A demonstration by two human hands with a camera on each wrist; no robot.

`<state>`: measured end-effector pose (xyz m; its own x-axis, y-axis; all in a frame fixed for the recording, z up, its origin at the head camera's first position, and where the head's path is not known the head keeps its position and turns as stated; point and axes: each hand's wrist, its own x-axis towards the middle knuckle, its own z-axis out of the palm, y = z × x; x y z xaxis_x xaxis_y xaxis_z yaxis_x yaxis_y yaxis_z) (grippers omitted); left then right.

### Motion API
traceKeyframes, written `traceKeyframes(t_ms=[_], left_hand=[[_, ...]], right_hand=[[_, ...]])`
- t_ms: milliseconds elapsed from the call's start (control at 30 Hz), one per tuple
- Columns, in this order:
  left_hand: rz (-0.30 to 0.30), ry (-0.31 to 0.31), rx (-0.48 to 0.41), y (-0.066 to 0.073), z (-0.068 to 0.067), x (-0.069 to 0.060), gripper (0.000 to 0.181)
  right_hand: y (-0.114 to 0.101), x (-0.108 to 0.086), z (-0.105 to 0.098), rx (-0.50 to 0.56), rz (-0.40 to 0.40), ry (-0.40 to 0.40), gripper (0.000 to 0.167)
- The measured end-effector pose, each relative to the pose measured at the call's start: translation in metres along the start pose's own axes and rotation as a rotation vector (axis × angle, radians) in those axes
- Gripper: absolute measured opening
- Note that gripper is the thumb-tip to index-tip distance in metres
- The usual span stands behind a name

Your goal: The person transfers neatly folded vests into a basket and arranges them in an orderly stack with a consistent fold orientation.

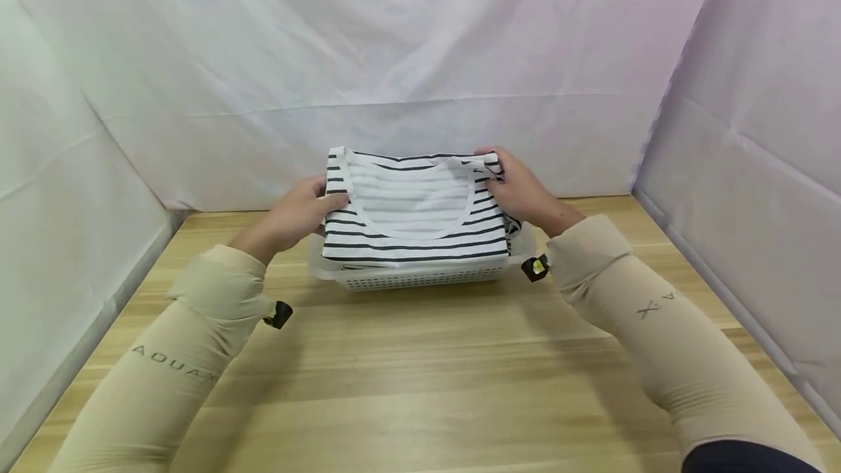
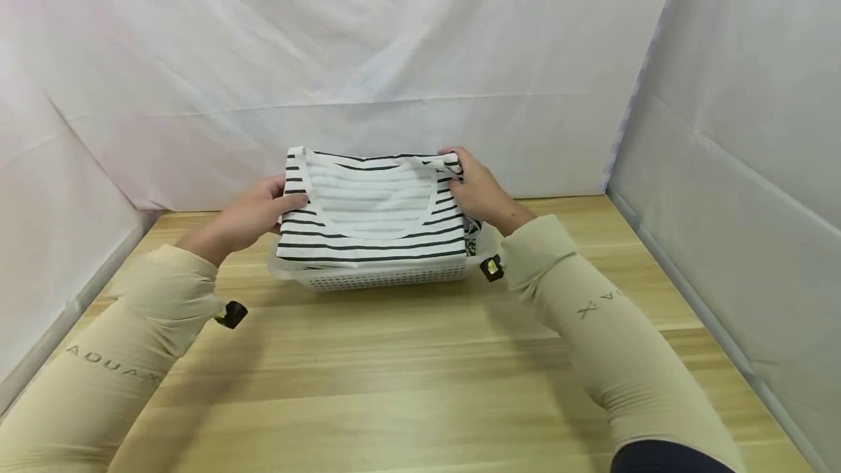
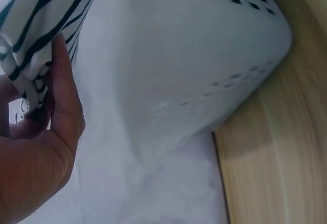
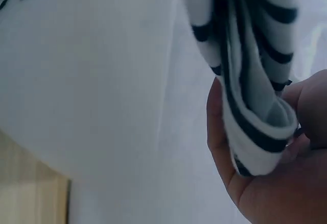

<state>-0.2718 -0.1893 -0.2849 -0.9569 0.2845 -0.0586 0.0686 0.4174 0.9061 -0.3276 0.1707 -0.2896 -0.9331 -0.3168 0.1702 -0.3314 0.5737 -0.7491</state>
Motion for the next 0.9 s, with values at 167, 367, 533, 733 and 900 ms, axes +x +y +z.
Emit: traceKeyframes(t_ms=[167, 367, 533, 733, 900], left_hand=[[-0.004, 0.023, 0.076, -0.012, 0.004, 0.005, 0.043], [0.016, 0.049, 0.265, -0.019, 0.010, 0.004, 0.043], [0.069, 0.173, 0.481, -0.014, 0.017, 0.005, 0.050], [0.122, 0.273, 0.711, -0.016, 0.027, 0.006, 0.079], [0.143, 0.267, 0.875, -0.018, 0.029, 0.005, 0.076]], right_hand=[[0.008, 0.004, 0.016, -0.053, 0.044, -0.036, 0.052], [0.013, -0.002, 0.033, -0.140, 0.024, -0.046, 0.056], [0.009, -0.004, 0.038, -0.291, -0.048, 0.029, 0.061], [0.006, -0.006, 0.044, -0.405, 0.003, 0.029, 0.065], [0.003, -0.006, 0.048, -0.449, 0.026, 0.040, 0.065]])
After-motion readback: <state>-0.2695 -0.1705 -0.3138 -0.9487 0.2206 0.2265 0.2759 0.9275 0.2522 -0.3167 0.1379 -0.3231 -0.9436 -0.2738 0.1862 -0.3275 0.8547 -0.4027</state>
